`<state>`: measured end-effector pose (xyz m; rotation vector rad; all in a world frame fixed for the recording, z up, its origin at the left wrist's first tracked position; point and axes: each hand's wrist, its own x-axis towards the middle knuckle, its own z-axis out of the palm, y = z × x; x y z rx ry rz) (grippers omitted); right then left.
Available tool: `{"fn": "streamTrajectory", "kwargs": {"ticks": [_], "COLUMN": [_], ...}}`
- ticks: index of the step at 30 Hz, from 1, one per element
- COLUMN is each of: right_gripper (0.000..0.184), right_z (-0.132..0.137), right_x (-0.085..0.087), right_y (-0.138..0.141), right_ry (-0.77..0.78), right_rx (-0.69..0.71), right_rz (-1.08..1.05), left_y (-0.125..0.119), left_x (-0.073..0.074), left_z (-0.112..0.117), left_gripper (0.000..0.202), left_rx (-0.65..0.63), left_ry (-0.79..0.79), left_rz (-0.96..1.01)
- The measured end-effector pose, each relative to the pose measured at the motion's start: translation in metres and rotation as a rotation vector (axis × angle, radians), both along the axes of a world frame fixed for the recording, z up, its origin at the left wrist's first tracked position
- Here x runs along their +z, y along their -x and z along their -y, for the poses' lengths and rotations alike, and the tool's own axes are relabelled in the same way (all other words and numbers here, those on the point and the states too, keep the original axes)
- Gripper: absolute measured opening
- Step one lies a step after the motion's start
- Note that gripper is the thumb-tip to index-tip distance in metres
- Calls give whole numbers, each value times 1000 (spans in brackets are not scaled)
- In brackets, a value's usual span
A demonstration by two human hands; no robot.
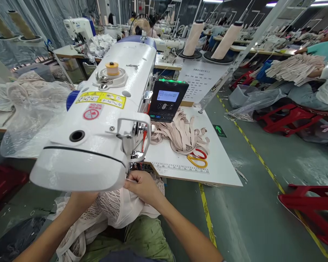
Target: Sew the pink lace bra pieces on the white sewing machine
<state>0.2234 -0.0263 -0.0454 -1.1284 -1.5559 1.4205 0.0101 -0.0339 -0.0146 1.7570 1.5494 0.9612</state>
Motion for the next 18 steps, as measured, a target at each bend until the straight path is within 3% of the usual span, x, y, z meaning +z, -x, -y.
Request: {"fn": "streamTrajectory", "kwargs": {"ticks": [5,9,13,18], "right_gripper": [41,37,41,52], "right_z": [2,5,11,19], "right_x": [-9,-21,-33,-45], "right_y": [3,0,-8,-16], "right_ry": [24,43,63,125], "right_rx": [-21,-58,-80,-59], "right_rz": [4,23,14,3], "left_y": [14,31,33,11], "left_x": [-16,-41,-83,-139], "left_z": [2,17,56,107], "left_gripper": [21,29,49,83], "left_rx": [9,118,153,-32], "left_ry": [22,57,8,-20], "left_rz": [-70,-155,-82,-38]}}
